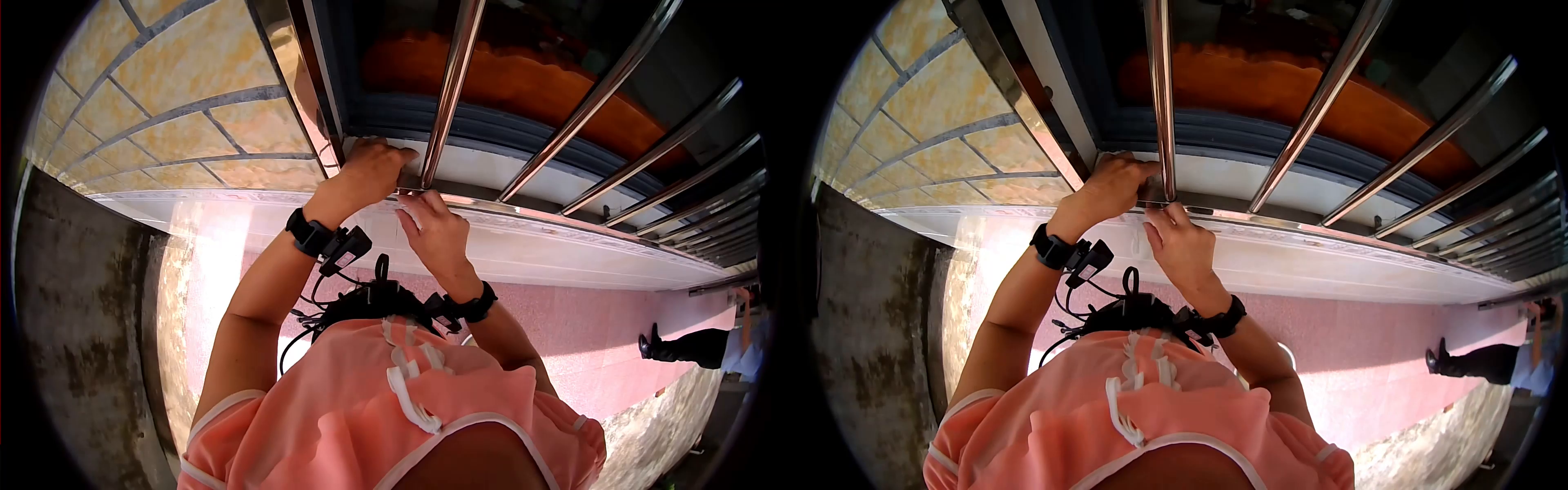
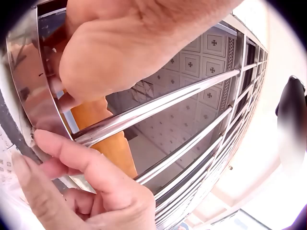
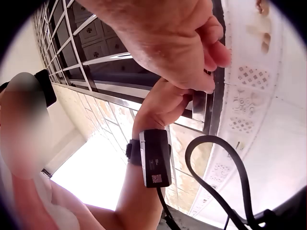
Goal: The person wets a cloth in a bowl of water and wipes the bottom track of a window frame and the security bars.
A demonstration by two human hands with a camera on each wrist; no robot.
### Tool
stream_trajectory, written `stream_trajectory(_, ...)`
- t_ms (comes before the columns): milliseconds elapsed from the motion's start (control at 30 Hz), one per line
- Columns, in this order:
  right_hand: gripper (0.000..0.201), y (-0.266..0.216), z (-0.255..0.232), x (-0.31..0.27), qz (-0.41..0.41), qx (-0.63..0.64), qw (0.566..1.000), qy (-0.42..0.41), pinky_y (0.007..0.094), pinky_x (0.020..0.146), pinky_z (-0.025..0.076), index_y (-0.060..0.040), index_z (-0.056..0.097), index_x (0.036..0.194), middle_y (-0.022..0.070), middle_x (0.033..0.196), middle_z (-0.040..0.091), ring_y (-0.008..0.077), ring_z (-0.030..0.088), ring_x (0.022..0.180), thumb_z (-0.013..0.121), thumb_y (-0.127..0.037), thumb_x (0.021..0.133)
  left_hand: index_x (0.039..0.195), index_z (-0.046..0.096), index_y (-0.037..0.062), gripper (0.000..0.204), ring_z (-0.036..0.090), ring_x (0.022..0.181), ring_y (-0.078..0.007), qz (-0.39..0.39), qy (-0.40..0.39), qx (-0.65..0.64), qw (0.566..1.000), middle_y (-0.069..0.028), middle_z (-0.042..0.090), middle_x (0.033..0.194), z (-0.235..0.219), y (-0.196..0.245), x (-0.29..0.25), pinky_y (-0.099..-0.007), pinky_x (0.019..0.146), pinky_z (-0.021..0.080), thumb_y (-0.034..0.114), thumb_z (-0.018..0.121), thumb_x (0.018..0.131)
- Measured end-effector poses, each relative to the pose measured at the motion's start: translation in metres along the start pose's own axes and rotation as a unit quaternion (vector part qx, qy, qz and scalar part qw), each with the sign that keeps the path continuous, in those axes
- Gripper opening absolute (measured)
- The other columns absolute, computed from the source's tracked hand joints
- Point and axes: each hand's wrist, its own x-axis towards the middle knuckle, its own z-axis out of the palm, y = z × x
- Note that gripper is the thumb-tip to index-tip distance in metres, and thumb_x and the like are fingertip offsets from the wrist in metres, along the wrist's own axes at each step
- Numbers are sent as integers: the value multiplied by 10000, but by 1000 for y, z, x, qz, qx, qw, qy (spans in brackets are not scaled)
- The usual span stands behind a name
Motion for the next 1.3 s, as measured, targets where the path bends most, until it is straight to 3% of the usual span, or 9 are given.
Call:
stream_trajectory(133,109,-5,12,-3,18,-44,998,38,304,457,454,-156,645,870,-29,770,557,201,578,547,689,-160,771,1002,612,32,321,605,806,-369,13,-23,-57,998,-192,638,807,3,-12,12,-439,714,471,-21,546,693)
stream_trajectory(267,67,-3,15,-8,53,-25,996,60,323,457,456,-121,609,837,2,772,556,226,576,548,654,-110,789,1108,618,49,419,629,862,-362,-42,-135,-125,982,-228,649,897,-19,-3,21,-392,784,493,-34,516,710)
stream_trajectory(500,100,45,-31,-40,119,-83,986,87,367,465,472,-89,534,868,54,851,569,281,590,564,603,-63,801,1149,597,15,421,636,921,-251,20,-88,-308,947,-173,670,983,13,4,26,-297,823,477,-100,435,778)
stream_trajectory(733,94,68,-57,-48,183,-139,967,106,415,489,460,-82,502,853,82,809,539,321,575,606,587,-64,815,1245,525,26,473,630,932,-263,-39,-87,-352,931,-163,656,1056,9,17,19,-304,843,467,-98,419,801)
stream_trajectory(833,98,60,-47,-52,187,-122,970,91,417,495,462,-83,503,856,86,805,537,319,576,610,589,-67,811,1247,515,22,476,609,963,-295,-36,-55,-338,939,-172,621,1120,2,23,5,-323,839,467,-99,435,794)
stream_trajectory(933,100,45,-39,-56,193,-76,976,70,412,496,464,-84,508,858,88,800,538,315,578,610,591,-70,804,1218,523,28,459,570,940,-338,57,234,-88,967,-165,590,1124,6,32,-19,-373,806,463,-69,480,772)
stream_trajectory(1033,104,40,-36,-57,201,-29,977,65,396,484,462,-76,516,858,92,791,541,313,575,589,594,-64,791,1122,591,33,421,554,934,-328,76,273,-215,935,-137,569,1107,2,52,-39,-402,794,459,-79,553,718)
stream_trajectory(1167,106,43,-50,-60,204,-37,975,77,389,475,460,-65,512,855,101,785,535,320,562,562,594,-61,788,1106,599,1,416,552,974,-344,201,162,-192,947,-151,560,1143,10,68,-48,-408,821,460,-96,556,703)
stream_trajectory(1300,80,54,-56,-63,190,-35,975,107,407,497,473,-34,506,843,135,778,528,336,568,574,570,-72,813,1177,535,-74,442,487,1124,-369,194,95,-79,973,-184,499,1280,29,96,-34,-438,939,405,-60,533,736)
